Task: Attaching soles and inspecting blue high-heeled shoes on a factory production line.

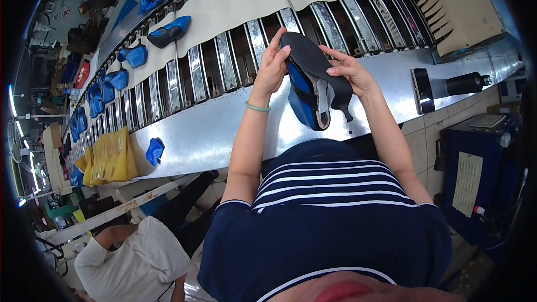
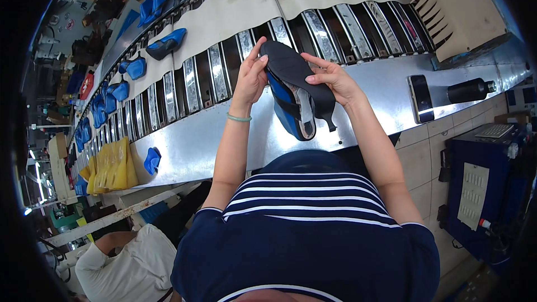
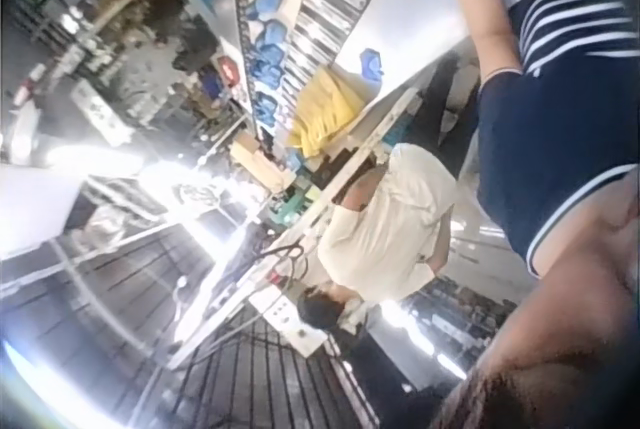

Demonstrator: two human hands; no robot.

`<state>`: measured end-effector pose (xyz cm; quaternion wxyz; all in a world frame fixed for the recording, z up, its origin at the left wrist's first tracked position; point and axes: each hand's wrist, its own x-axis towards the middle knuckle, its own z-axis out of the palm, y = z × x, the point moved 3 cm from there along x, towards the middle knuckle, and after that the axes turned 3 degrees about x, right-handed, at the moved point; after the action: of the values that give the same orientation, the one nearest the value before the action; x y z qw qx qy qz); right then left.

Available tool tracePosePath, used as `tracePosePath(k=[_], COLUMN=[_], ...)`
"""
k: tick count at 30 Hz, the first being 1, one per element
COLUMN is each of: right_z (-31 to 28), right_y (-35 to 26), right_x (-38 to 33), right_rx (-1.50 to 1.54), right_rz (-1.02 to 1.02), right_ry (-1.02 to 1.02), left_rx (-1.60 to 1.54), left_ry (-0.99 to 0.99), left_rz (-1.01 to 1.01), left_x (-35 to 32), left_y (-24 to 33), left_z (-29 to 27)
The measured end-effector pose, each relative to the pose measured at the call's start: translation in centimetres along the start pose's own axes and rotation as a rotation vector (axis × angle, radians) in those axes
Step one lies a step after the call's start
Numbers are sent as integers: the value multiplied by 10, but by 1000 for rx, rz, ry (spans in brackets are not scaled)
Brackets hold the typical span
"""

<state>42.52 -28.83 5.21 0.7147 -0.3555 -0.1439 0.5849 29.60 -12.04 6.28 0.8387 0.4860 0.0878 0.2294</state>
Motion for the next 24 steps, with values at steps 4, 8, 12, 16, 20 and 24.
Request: tracePosePath(k=[4,8,12,16,20,24], right_z=[-2,-5,0,-2,9,27], right_y=[3,6,9,9,5,6], right_x=[4,5,2,-6,-13,-15], right_rx=[2,-18,-87,-301,-252,-331], right_rz=[22,24,-36,-14,39,60], right_ry=[-13,-5,75,255,243,254], left_rx=[12,37,28,-28,-66,-79], left_ry=[-5,11,23,49,58,67], left_rz=[0,13,24,12,18,13], left_x=[-4,-6,-7,-11,-15,-20], left_y=[-1,-3,-7,-6,-6,-12], left_z=[-4,-8,-15,-16,-16,-15])
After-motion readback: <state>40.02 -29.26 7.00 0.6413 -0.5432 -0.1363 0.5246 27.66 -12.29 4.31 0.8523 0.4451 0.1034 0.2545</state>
